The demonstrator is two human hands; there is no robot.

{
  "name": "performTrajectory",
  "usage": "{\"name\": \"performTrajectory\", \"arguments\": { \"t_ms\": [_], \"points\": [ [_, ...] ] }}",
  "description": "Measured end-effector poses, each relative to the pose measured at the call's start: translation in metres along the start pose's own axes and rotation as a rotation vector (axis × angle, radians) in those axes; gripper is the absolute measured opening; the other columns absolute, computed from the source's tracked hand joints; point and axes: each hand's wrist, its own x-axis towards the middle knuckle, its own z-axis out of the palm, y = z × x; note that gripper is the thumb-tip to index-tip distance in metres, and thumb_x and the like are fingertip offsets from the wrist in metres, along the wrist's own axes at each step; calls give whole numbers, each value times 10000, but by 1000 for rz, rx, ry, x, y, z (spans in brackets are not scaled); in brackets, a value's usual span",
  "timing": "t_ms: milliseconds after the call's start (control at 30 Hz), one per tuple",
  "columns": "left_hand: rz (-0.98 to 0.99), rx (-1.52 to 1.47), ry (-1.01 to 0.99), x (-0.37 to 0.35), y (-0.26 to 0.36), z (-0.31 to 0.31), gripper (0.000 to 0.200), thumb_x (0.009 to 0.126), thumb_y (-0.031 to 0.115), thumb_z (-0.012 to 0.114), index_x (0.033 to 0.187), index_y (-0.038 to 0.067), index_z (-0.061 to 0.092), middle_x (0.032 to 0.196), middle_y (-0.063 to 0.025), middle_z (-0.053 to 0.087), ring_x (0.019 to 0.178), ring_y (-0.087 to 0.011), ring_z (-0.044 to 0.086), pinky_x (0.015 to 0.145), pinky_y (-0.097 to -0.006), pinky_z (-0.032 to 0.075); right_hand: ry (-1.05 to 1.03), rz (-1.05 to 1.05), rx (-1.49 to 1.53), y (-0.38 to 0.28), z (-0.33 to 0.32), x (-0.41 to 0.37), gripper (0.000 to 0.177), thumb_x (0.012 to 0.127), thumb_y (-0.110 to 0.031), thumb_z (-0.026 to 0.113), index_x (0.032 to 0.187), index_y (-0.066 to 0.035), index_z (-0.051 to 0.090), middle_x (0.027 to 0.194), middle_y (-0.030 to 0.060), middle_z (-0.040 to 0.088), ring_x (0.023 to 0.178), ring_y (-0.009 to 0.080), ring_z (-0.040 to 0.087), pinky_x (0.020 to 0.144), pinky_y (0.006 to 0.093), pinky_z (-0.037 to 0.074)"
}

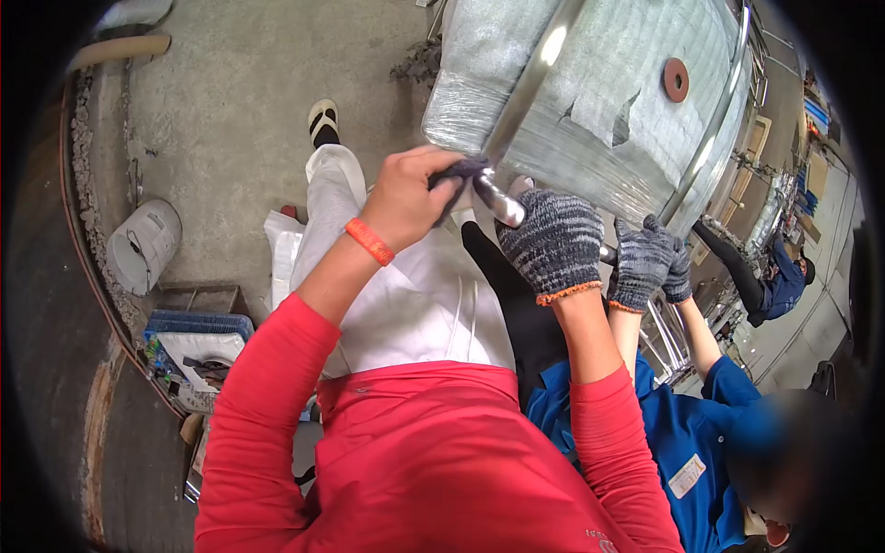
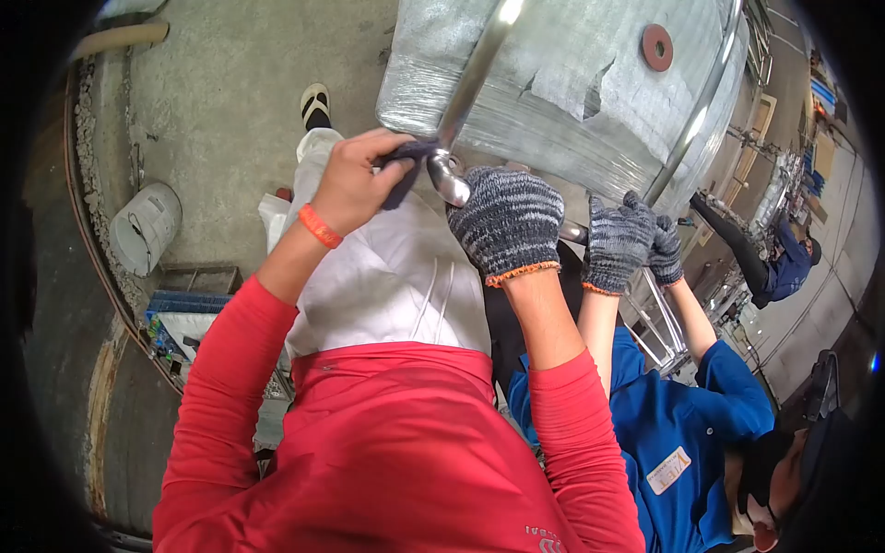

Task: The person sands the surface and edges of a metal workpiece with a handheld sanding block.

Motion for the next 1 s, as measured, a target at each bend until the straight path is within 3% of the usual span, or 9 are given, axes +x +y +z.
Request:
{"name": "performTrajectory", "arguments": {
  "t_ms": [100, 167, 500, 567, 633, 700, 800, 900, 1000],
  "points": [
    [-18, -65, 42, 1, -3, 15, 228, 841, -1, 641, 1063, -25, 692, 888, -84, 713, 771, -112, 635, 710, -267, 499, 34, -34, 60, 4, 6, 1, 330, 832, -391, 600, 723, -94, 694, 688, 166, 676, 631, 345, 673, 601, 472, 520],
    [-233, -101, -20, 0, 8, 13, 213, 855, 4, 635, 1055, -24, 701, 827, -46, 710, 733, -75, 610, 677, -252, 492, 27, -22, 44, 3, 6, 0, 325, 830, -392, 603, 727, -99, 697, 686, 163, 677, 631, 344, 673, 601, 472, 520],
    [-325, -181, 2, -4, 15, 18, 182, 872, 9, 634, 1027, -22, 723, 806, 1, 687, 735, -53, 594, 664, -231, 487, 11, 16, 62, 4, 7, 1, 307, 832, -407, 610, 760, -129, 719, 689, 149, 682, 633, 341, 674, 597, 469, 516],
    [-284, -326, 87, -18, 30, 23, 207, 814, 52, 643, 996, 15, 735, 734, -152, 693, 650, -185, 655, 655, -311, 507, -21, 16, 68, 6, 9, 5, 303, 830, -399, 616, 760, -122, 716, 695, 143, 685, 634, 344, 671, 595, 467, 514],
    [-272, -360, 128, -18, 22, 27, 206, 811, 50, 643, 993, 11, 732, 746, -155, 692, 647, -172, 647, 650, -312, 504, 10, -12, 80, 6, 9, 2, 311, 838, -402, 615, 769, -116, 714, 709, 148, 686, 638, 345, 670, 594, 468, 512],
    [-373, -282, 20, -5, 15, 19, 186, 869, 3, 637, 1034, -31, 716, 806, 1, 684, 712, -59, 590, 659, -235, 487, 7, -26, 77, 5, 6, 2, 306, 837, -398, 612, 776, -116, 714, 717, 154, 684, 641, 344, 667, 596, 468, 510],
    [-313, -210, 24, -14, 36, 17, 194, 871, 7, 630, 1042, -33, 712, 802, -6, 687, 727, -62, 596, 664, -236, 487, -96, 23, 49, 4, 6, 6, 311, 821, -413, 623, 798, -120, 726, 786, 159, 700, 743, 319, 698, 653, 457, 539],
    [-300, -395, 44, -16, 21, 25, 196, 864, 6, 630, 1039, -38, 707, 803, -24, 696, 723, -64, 596, 655, -243, 488, 40, -59, 53, 9, 15, 3, 327, 863, -383, 582, 759, -92, 689, 716, 178, 674, 646, 362, 663, 591, 478, 504],
    [-369, -245, 29, -8, 12, 21, 215, 853, -2, 638, 1052, -29, 713, 821, -33, 708, 742, -66, 607, 673, -248, 496, -74, -14, 72, 0, 0, 1, 315, 837, -380, 612, 767, -81, 682, 714, 182, 671, 653, 366, 662, 605, 481, 506]
  ]
}}
